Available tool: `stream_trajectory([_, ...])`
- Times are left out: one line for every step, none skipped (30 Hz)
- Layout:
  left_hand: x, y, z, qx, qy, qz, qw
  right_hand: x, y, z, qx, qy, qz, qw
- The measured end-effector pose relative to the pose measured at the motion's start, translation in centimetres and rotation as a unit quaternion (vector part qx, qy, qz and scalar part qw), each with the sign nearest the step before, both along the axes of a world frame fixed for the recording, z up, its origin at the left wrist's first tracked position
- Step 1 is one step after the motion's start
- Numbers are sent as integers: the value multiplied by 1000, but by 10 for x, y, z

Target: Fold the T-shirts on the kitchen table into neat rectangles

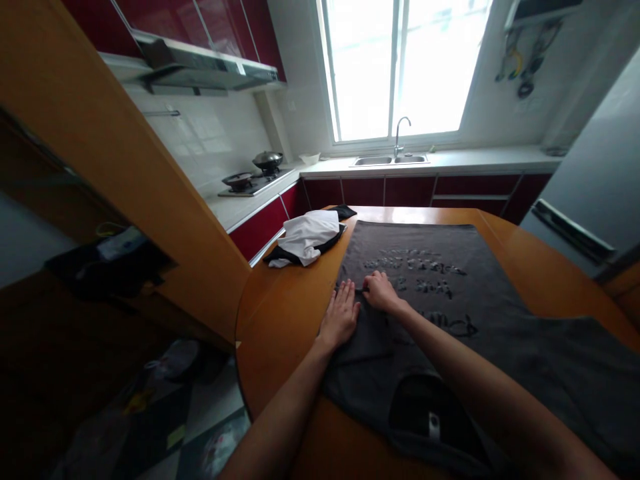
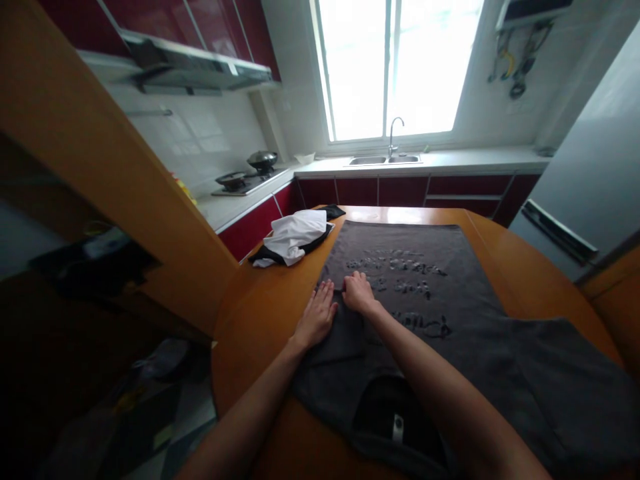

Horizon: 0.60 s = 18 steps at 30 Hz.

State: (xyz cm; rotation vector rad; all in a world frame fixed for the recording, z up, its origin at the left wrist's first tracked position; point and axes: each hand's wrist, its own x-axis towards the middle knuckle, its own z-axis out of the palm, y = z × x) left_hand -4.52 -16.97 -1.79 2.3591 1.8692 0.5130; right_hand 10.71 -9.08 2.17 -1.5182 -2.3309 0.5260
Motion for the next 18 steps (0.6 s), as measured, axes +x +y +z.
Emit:
stream_trajectory([0, 0, 0, 1, -1, 2, 1000, -2, 3, -1, -5, 4, 4, 1000])
stream_trajectory([1, -1, 0, 1, -3, 3, 1000, -3, 6, -1, -10, 9, 8, 1000])
stream_trajectory([1, -1, 0, 3, -5, 4, 1000, -3, 10, 0, -17, 16, 11, 1000])
stream_trajectory([1, -1, 0, 5, -7, 6, 1000, -3, 13, 0, -24, 24, 14, 999])
stream_trajectory([1, -1, -1, 9, -8, 6, 1000, -3, 17, 1, -31, 31, 14, 999])
stream_trajectory([1, -1, -1, 14, -9, 6, 1000, -2, 20, 1, -36, 37, 13, 999])
stream_trajectory([1, -2, -2, 18, -10, 5, 1000, -1, 23, 0, -41, 41, 10, 998])
stream_trajectory([0, -2, -2, 22, -10, 3, 1000, 0, 24, -1, -45, 43, 6, 998])
stream_trajectory([0, -2, -2, 25, -9, 0, 1000, 1, 25, -2, -48, 44, 1, 998])
stream_trajectory([-1, -2, -3, 28, -6, -2, 1000, 2, 26, -3, -50, 43, -3, 998])
stream_trajectory([-1, -2, -3, 29, 0, -4, 1000, 4, 25, -4, -51, 41, -6, 998])
stream_trajectory([-1, -2, -3, 28, 9, -4, 1000, 5, 23, -5, -50, 38, -8, 998])
stream_trajectory([-1, -2, -4, 24, 19, -3, 1000, 6, 21, -5, -47, 36, -10, 998])
stream_trajectory([0, -2, -4, 19, 31, 1, 999, 7, 17, -4, -41, 36, -13, 998])
stream_trajectory([0, -1, -4, 14, 43, 6, 999, 8, 13, -3, -29, 36, -18, 999])
stream_trajectory([1, -1, -5, 9, 56, 12, 998, 10, 7, -2, -7, 36, -23, 999])
stream_trajectory([2, 0, -5, 7, 69, 17, 997, 12, 0, -1, 20, 35, -26, 999])
stream_trajectory([2, 1, -5, 5, 81, 21, 996, 14, -8, -1, 51, 33, -21, 998])
